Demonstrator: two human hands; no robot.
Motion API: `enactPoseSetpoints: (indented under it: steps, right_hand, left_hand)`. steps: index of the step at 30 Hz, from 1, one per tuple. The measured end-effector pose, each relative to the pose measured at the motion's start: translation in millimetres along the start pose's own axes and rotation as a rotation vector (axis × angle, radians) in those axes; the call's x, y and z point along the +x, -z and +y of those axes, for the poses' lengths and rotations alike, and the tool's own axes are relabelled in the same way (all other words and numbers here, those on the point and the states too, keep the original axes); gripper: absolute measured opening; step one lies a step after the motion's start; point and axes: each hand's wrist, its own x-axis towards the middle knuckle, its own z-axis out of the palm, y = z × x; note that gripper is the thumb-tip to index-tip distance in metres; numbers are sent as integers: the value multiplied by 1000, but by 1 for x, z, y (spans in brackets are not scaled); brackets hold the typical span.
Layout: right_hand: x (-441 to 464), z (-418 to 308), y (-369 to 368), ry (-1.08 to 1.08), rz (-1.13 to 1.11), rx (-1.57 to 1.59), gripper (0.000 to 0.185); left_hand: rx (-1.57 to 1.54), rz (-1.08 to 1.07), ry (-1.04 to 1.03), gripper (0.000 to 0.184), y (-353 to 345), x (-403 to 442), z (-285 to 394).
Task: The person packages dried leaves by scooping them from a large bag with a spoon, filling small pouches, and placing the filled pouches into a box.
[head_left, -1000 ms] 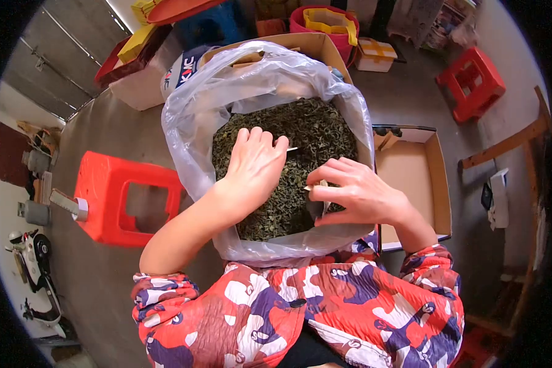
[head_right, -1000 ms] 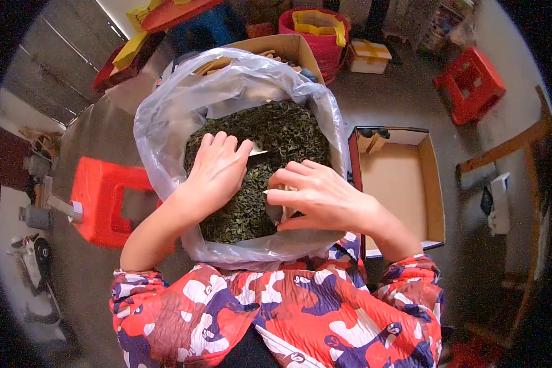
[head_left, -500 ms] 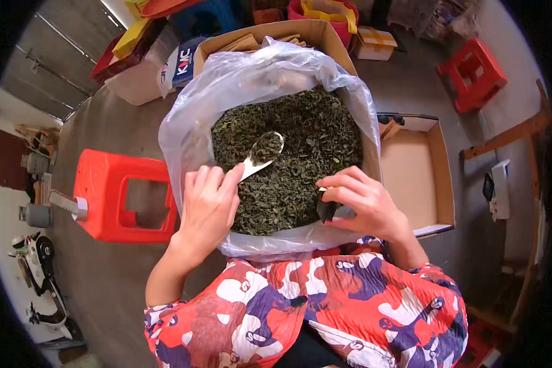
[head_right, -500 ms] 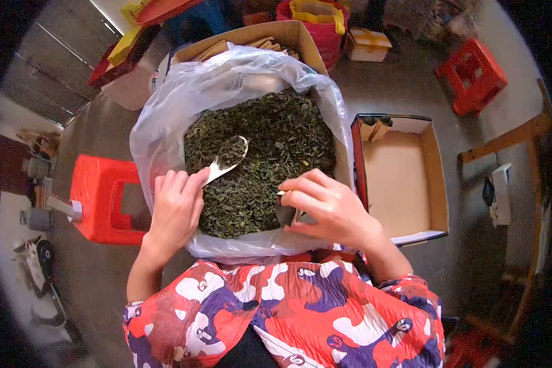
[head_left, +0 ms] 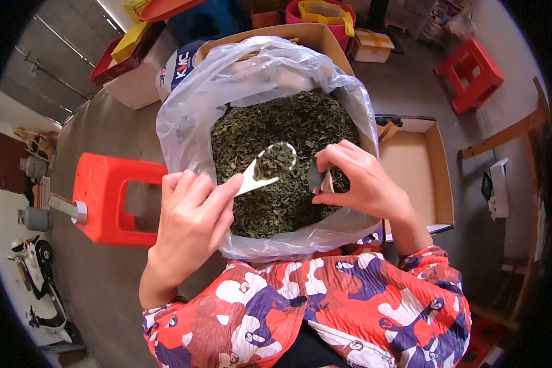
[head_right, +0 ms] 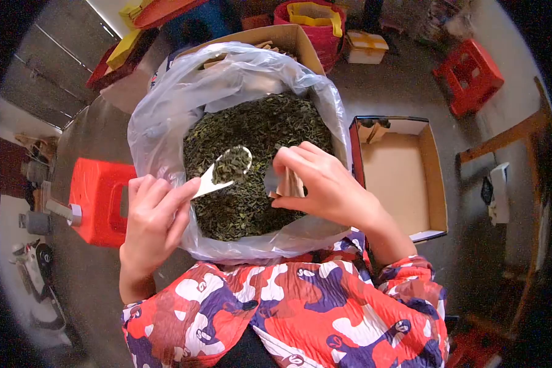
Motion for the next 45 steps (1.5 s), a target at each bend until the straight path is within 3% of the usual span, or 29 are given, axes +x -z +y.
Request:
enactPoseSetpoints:
  steps: [11, 14, 18, 25, 32, 35, 38, 41, 45]
  right_hand:
    - [12, -1, -6, 118, -88, -79, 42]
    - [13, -2, -10, 155, -138, -59, 39]
    - [16, -5, -17, 214, -145, -7, 35]
    - [14, -10, -13, 196, -57, 93, 39]
    - [4, -2, -8, 3, -82, 83, 28]
    - [-3, 0, -2, -125, -152, 128, 21]
    - [-6, 4, 2, 44, -131, -63, 19]
    - [-6, 4, 4, 76, -166, -91, 17]
    - [-9, 5, -2, 63, -221, -124, 18]
  left_hand:
    - [59, -196, -210, 34, 22, 30, 8]
    - [132, -347, -346, 32, 25, 50, 9]
    - [137, -592, -500, 9, 35, 88, 23]
    - [30, -436, -596, 11, 44, 116, 35]
    - [230, -641, -427, 11, 76, 113, 13]
    - [294, -585, -331, 10, 48, 93, -5]
    - [257, -640, -163, 9, 19, 89, -7]
    - [266, -684, -99, 10, -11, 96, -1]
    - [267, -425, -127, 7, -64, 97, -7]
